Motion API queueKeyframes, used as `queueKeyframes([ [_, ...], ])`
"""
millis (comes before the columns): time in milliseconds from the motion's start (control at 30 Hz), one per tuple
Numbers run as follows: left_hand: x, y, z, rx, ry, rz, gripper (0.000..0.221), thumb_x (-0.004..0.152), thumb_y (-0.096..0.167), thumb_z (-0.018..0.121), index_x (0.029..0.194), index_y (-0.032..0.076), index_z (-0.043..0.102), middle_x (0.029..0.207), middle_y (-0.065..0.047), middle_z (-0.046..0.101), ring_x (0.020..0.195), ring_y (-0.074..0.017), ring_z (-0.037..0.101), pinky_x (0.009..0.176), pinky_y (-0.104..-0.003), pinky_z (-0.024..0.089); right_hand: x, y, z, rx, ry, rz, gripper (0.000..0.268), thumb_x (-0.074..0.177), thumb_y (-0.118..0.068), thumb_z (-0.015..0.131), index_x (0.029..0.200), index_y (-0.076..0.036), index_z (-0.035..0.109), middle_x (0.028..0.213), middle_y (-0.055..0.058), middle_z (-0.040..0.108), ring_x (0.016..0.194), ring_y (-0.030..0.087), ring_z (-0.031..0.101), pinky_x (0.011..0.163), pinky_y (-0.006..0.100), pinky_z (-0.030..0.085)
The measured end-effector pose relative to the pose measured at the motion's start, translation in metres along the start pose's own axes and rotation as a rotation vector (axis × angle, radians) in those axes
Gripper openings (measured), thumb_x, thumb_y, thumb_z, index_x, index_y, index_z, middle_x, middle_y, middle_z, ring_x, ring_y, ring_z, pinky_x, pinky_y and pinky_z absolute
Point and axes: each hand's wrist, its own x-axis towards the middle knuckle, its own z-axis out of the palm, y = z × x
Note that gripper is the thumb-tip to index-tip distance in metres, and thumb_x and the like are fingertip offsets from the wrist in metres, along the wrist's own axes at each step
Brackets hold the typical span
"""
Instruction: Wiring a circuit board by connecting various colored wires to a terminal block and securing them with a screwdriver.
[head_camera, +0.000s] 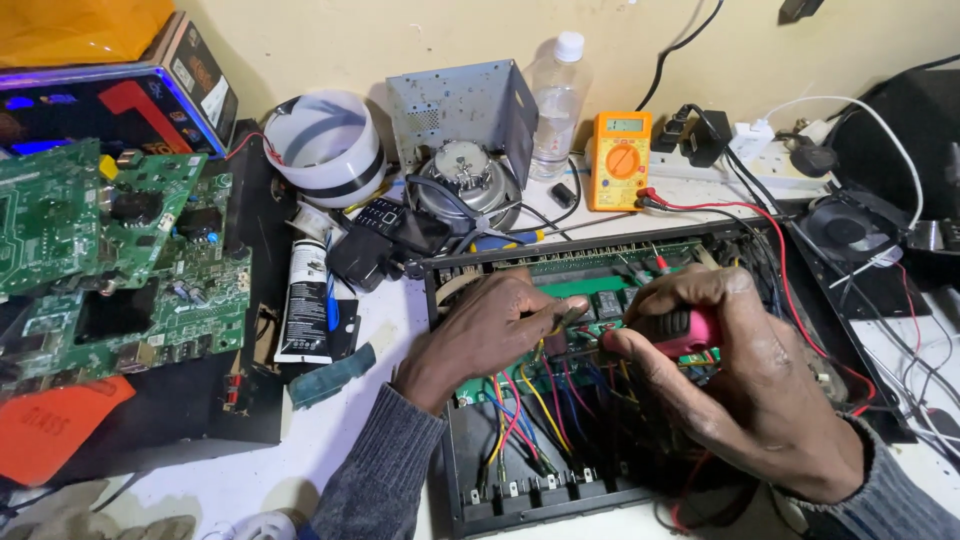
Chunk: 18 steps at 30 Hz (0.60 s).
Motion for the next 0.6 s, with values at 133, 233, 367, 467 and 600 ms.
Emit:
queueKeyframes([
  [133, 0.001, -0.007, 0.003, 0.015, -0.015, -0.028, 0.054, 0.101, 0.048, 0.052, 0.068, 0.016, 0.081, 0.065, -0.003, 0.042, 0.066, -0.0211, 0.053, 0.069, -0.037, 0.04, 0.004, -0.004, -0.002, 0.0, -0.029, 0.013, 0.035, 0.087, -0.018, 0.075, 0.109, -0.003, 0.052, 0.1, 0.007, 0.068, 0.078, 0.012, 0.071, 0.071, 0.023, 0.058],
  [233, 0.002, -0.007, 0.003, -0.002, 0.01, 0.02, 0.06, 0.101, 0.049, 0.051, 0.06, 0.013, 0.075, 0.057, -0.001, 0.036, 0.065, -0.0177, 0.049, 0.064, -0.036, 0.037, 0.006, -0.004, -0.005, 0.014, -0.054, -0.017, 0.034, 0.088, -0.019, 0.074, 0.11, -0.005, 0.052, 0.102, 0.007, 0.068, 0.085, 0.014, 0.071, 0.075, 0.026, 0.058],
  [367, 0.001, -0.001, 0.001, 0.024, -0.024, -0.046, 0.051, 0.1, 0.047, 0.052, 0.072, 0.018, 0.083, 0.067, -0.005, 0.045, 0.067, -0.0235, 0.057, 0.069, -0.039, 0.042, 0.007, -0.005, -0.006, -0.014, -0.055, 0.001, 0.036, 0.087, -0.02, 0.076, 0.11, -0.005, 0.053, 0.101, 0.005, 0.069, 0.078, 0.012, 0.071, 0.073, 0.024, 0.058],
  [467, 0.0, 0.008, -0.004, 0.042, -0.043, -0.113, 0.056, 0.099, 0.054, 0.049, 0.069, 0.018, 0.08, 0.071, -0.002, 0.041, 0.067, -0.0216, 0.054, 0.069, -0.039, 0.04, 0.012, -0.003, -0.005, -0.002, -0.092, -0.133, 0.034, 0.09, -0.015, 0.074, 0.108, -0.002, 0.049, 0.099, 0.008, 0.065, 0.083, 0.018, 0.065, 0.08, 0.03, 0.051],
  [600, 0.001, 0.006, 0.0, 0.034, -0.063, -0.133, 0.072, 0.092, 0.068, 0.034, 0.065, 0.019, 0.08, 0.065, -0.003, 0.051, 0.076, -0.0202, 0.056, 0.074, -0.039, 0.04, 0.02, -0.006, -0.006, 0.047, -0.142, -0.174, 0.031, 0.091, -0.015, 0.07, 0.115, -0.001, 0.054, 0.105, 0.01, 0.066, 0.078, 0.015, 0.069, 0.071, 0.024, 0.062],
])
